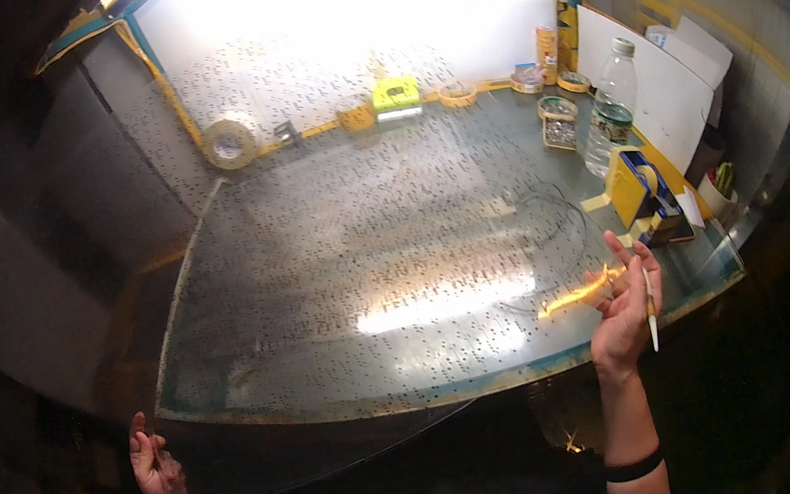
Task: Inspecting and marking a large transparent sheet with detailed micro-patterns on a lit workbench.
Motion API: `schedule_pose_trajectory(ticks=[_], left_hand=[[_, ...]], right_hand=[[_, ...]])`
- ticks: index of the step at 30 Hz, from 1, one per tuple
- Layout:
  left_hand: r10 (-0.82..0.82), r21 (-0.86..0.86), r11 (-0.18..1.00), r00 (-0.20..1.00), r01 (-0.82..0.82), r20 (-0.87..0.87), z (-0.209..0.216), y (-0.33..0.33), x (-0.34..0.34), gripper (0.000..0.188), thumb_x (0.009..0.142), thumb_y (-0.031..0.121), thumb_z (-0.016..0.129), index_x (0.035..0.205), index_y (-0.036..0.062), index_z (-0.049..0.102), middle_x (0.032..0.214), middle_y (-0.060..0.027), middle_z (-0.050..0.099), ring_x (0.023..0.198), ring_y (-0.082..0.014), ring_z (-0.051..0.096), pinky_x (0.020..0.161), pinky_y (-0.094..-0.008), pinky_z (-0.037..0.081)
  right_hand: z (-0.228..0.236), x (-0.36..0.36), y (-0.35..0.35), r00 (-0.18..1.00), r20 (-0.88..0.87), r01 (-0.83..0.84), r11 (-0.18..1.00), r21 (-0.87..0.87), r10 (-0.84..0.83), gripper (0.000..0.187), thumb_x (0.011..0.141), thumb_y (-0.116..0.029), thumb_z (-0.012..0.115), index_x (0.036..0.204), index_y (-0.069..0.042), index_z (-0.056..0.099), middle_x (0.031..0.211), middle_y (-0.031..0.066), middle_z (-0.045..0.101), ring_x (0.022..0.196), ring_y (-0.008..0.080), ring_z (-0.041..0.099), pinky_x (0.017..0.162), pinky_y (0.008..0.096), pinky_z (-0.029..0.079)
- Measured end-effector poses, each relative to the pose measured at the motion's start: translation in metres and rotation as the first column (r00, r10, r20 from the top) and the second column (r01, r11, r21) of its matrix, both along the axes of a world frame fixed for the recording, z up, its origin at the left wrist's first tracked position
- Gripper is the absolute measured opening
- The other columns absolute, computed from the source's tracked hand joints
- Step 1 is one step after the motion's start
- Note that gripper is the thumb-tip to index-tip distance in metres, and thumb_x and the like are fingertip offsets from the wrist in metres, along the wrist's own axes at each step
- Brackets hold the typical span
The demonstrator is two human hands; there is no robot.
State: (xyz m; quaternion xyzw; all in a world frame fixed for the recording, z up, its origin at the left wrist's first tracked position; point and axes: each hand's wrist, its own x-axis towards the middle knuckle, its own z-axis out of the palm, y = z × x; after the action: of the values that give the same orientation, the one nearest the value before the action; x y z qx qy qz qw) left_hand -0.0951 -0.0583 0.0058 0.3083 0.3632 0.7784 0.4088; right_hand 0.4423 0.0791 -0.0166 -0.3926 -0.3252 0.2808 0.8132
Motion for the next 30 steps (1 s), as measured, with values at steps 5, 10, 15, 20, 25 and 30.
schedule_pose_trajectory(ticks=[5, 10, 15, 20, 25, 30], left_hand=[[0.163, -0.043, 0.986, 0.985, -0.161, 0.052, -0.007, 0.004, -0.009, 0.030, 0.102, 0.015, 0.037, 0.127, 0.0002, 0.047, 0.086, -0.0105, 0.067, 0.058, -0.0071, 0.063, 0.031, -0.0142, 0.040], [-0.159, 0.089, 0.982, 0.985, 0.165, -0.073, -0.012, -0.001, -0.020, 0.033, 0.103, 0.016, 0.035, 0.129, -0.0001, 0.044, 0.097, -0.0141, 0.067, 0.078, -0.0104, 0.069, 0.031, -0.0155, 0.042], [-0.135, 0.099, 0.985, 0.989, 0.140, -0.056, -0.014, 0.000, -0.022, 0.034, 0.103, 0.017, 0.034, 0.132, 0.0011, 0.042, 0.099, -0.0162, 0.067, 0.079, -0.0122, 0.069, 0.031, -0.0165, 0.043], [-0.207, 0.126, 0.968, 0.974, 0.218, -0.090, -0.018, -0.002, -0.030, 0.034, 0.103, 0.017, 0.034, 0.132, 0.0003, 0.041, 0.105, -0.0160, 0.065, 0.082, -0.0141, 0.070, 0.036, -0.0177, 0.050], [-0.062, 0.072, 0.995, 0.998, 0.062, -0.007, -0.006, -0.001, -0.007, 0.035, 0.103, 0.018, 0.034, 0.133, 0.0002, 0.040, 0.110, -0.0149, 0.064, 0.084, -0.0161, 0.070, 0.039, -0.0194, 0.053], [-0.167, 0.125, 0.977, 0.984, 0.173, -0.059, -0.020, -0.003, -0.032, 0.036, 0.103, 0.017, 0.031, 0.134, -0.0008, 0.037, 0.117, -0.0188, 0.061, 0.089, -0.0205, 0.069, 0.038, -0.0218, 0.053]], right_hand=[[0.005, -0.004, -0.002, 1.000, -0.026, -0.002, 1.000, -0.013, 0.001, 0.029, 0.099, -0.024, 0.037, 0.123, -0.008, 0.039, 0.124, 0.0186, 0.057, 0.096, 0.0206, 0.064, 0.060, 0.0265, 0.059], [0.003, -0.004, -0.003, 1.000, 0.002, -0.009, 1.000, -0.007, 0.009, 0.030, 0.099, -0.025, 0.038, 0.123, -0.008, 0.039, 0.122, 0.0185, 0.058, 0.093, 0.0210, 0.066, 0.056, 0.0250, 0.059], [0.001, -0.001, -0.004, 1.000, 0.013, -0.025, 0.999, -0.039, 0.025, 0.029, 0.098, -0.025, 0.039, 0.122, -0.008, 0.040, 0.120, 0.0180, 0.059, 0.088, 0.0208, 0.067, 0.054, 0.0249, 0.058], [0.002, -0.003, -0.003, 0.999, -0.020, -0.048, 0.999, -0.016, 0.048, 0.027, 0.098, -0.023, 0.039, 0.120, -0.008, 0.041, 0.115, 0.0179, 0.061, 0.084, 0.0196, 0.068, 0.054, 0.0268, 0.059], [0.002, -0.002, -0.005, 0.998, -0.003, -0.059, 0.998, -0.007, 0.059, 0.028, 0.097, -0.022, 0.039, 0.120, -0.006, 0.041, 0.113, 0.0185, 0.061, 0.082, 0.0205, 0.068, 0.054, 0.0277, 0.059], [-0.001, -0.001, -0.005, 0.999, 0.002, -0.046, 0.999, -0.002, 0.046, 0.028, 0.097, -0.021, 0.040, 0.120, -0.006, 0.041, 0.112, 0.0191, 0.062, 0.075, 0.0194, 0.067, 0.052, 0.0275, 0.058]])
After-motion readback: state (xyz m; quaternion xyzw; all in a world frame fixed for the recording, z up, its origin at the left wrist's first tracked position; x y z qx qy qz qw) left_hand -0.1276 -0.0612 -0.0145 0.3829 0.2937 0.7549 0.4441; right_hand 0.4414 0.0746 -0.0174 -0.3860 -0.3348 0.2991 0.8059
